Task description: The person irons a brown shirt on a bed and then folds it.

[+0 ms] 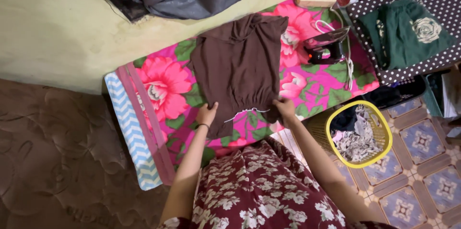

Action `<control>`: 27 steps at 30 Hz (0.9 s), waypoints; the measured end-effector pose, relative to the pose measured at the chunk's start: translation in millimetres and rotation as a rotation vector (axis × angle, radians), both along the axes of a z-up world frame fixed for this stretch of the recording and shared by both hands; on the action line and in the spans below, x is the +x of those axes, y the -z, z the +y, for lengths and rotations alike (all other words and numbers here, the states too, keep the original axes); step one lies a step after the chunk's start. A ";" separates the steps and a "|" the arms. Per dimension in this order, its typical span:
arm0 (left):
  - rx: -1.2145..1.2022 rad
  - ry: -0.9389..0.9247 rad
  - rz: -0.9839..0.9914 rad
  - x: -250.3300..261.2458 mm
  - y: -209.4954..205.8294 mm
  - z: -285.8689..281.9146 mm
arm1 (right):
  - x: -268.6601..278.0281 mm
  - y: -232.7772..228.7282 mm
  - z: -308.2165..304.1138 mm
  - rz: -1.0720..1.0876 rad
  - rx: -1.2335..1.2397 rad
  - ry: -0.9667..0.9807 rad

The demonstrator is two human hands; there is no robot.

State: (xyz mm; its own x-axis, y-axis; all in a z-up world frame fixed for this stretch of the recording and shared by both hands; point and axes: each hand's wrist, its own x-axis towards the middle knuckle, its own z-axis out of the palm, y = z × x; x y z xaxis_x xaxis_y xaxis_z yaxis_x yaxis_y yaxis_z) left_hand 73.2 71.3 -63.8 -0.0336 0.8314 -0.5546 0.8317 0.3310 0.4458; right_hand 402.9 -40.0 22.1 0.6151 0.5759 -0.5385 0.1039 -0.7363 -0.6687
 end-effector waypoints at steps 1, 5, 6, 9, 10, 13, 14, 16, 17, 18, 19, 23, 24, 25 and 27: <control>0.004 -0.001 -0.003 -2.9 13.2 6.2 | 12.7 20.5 2.5 -0.003 0.004 -0.001; 0.137 -0.121 -0.291 -20.3 31.0 2.9 | 37.9 64.7 -4.1 0.671 0.204 0.256; 0.162 -0.104 -0.274 -22.1 25.7 1.5 | 41.4 64.7 -4.3 0.800 0.185 0.234; 0.294 -0.091 -0.362 -14.8 -13.8 -7.1 | 16.9 23.4 3.7 0.501 0.314 0.289; 0.296 -0.093 -0.362 -4.7 -24.5 -8.8 | -0.1 0.7 8.1 0.501 0.315 0.286; 0.325 -0.047 -0.473 23.5 -59.9 -17.6 | -47.5 -56.7 18.9 0.280 0.393 -0.143; 0.347 0.029 -0.451 32.2 -74.5 -20.4 | -60.0 -69.2 24.1 0.224 0.430 -0.327; 0.373 0.105 -0.429 44.8 -95.9 -25.1 | -82.2 -83.2 29.4 0.167 0.467 -0.512; 0.317 0.174 -0.408 48.6 -102.6 -27.0 | -92.2 -84.5 29.5 0.282 0.486 -0.509; 0.260 0.238 -0.386 52.0 -109.1 -30.1 | -102.4 -85.8 29.2 0.398 0.502 -0.507; 0.263 0.234 -0.385 53.6 -117.2 -29.4 | -104.4 -80.2 31.4 0.399 0.504 -0.512; 0.234 0.260 -0.376 52.9 -149.6 -36.2 | -108.7 -40.5 22.7 0.496 0.443 -0.574; 0.279 0.277 -0.360 52.3 -158.6 -37.8 | -107.3 -27.3 18.5 0.528 0.454 -0.579; 0.280 0.274 -0.360 51.8 -158.0 -39.2 | -109.6 -39.9 17.3 0.529 0.453 -0.583; 0.325 0.340 -0.344 52.1 -157.0 -38.4 | -113.2 -65.3 17.7 0.577 0.426 -0.657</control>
State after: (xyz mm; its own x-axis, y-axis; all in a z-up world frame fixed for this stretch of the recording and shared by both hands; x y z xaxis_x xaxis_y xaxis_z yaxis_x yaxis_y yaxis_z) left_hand 125.3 32.9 93.2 0.4018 0.8934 -0.2009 0.6565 -0.1280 0.7434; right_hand 289.8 -22.3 87.4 -0.1921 0.9267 -0.3230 -0.0198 -0.3327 -0.9428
